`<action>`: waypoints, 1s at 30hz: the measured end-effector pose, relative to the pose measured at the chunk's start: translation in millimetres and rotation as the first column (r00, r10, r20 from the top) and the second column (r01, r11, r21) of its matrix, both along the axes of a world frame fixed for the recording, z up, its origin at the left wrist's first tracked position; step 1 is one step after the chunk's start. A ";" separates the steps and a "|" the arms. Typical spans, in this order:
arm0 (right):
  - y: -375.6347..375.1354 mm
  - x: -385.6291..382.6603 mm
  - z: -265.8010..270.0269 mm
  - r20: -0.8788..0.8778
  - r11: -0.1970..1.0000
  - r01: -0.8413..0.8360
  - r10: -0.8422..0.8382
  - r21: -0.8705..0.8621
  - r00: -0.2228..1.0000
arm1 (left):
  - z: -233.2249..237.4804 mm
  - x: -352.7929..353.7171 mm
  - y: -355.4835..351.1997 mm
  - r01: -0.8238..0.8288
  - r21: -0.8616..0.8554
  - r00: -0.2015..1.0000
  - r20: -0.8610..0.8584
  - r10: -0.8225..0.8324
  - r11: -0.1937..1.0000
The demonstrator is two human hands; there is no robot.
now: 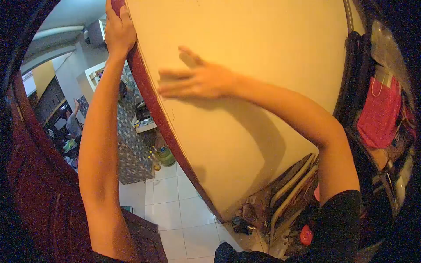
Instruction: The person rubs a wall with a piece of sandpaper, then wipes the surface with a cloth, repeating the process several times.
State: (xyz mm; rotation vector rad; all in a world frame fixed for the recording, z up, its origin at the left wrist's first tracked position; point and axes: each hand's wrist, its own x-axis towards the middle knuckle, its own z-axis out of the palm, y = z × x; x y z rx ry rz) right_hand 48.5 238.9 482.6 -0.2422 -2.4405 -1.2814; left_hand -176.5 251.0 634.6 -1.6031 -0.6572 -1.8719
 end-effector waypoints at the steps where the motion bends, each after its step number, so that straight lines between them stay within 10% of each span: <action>1: 0.0 4.7 24.4 -0.112 0.987 0.089 -0.074 0.132 0.991 | -1.5 -0.8 1.6 0.000 -0.002 1.000 0.001 0.000 1.000; 5: 0.7 0.3 46.8 -0.409 0.935 0.242 -0.120 0.259 0.904 | 4.0 -4.7 5.4 -0.029 0.059 0.999 -0.026 0.030 0.998; 10: -5.4 -5.4 -7.5 0.056 1.000 -0.021 0.022 -0.018 0.998 | -0.2 0.5 -7.2 0.020 -0.200 0.999 0.030 -0.015 0.980; 12: 3.1 2.2 26.2 -0.209 0.951 0.175 -0.122 0.254 0.970 | 1.9 -3.4 3.8 -0.040 0.070 0.999 -0.010 0.040 0.997; 15: 1.3 -2.6 26.8 -0.409 0.959 0.178 -0.075 0.221 0.909 | 0.0 -0.9 3.8 -0.034 0.012 0.999 0.031 0.033 0.999; 20: 0.5 -13.5 -47.8 0.006 0.991 -0.018 0.018 0.134 1.000 | -1.9 -3.4 9.0 -0.010 0.090 1.000 -0.025 0.013 0.996; 26: -2.4 -12.1 7.5 -0.479 0.943 0.246 -0.113 0.224 0.870 | 2.2 -7.0 11.5 -0.016 0.112 0.999 -0.031 0.020 0.994; 30: -8.2 -15.7 -60.4 -0.039 0.998 -0.004 0.007 0.067 0.999 | -0.6 -2.7 4.0 -0.014 -0.013 1.000 0.003 0.014 1.000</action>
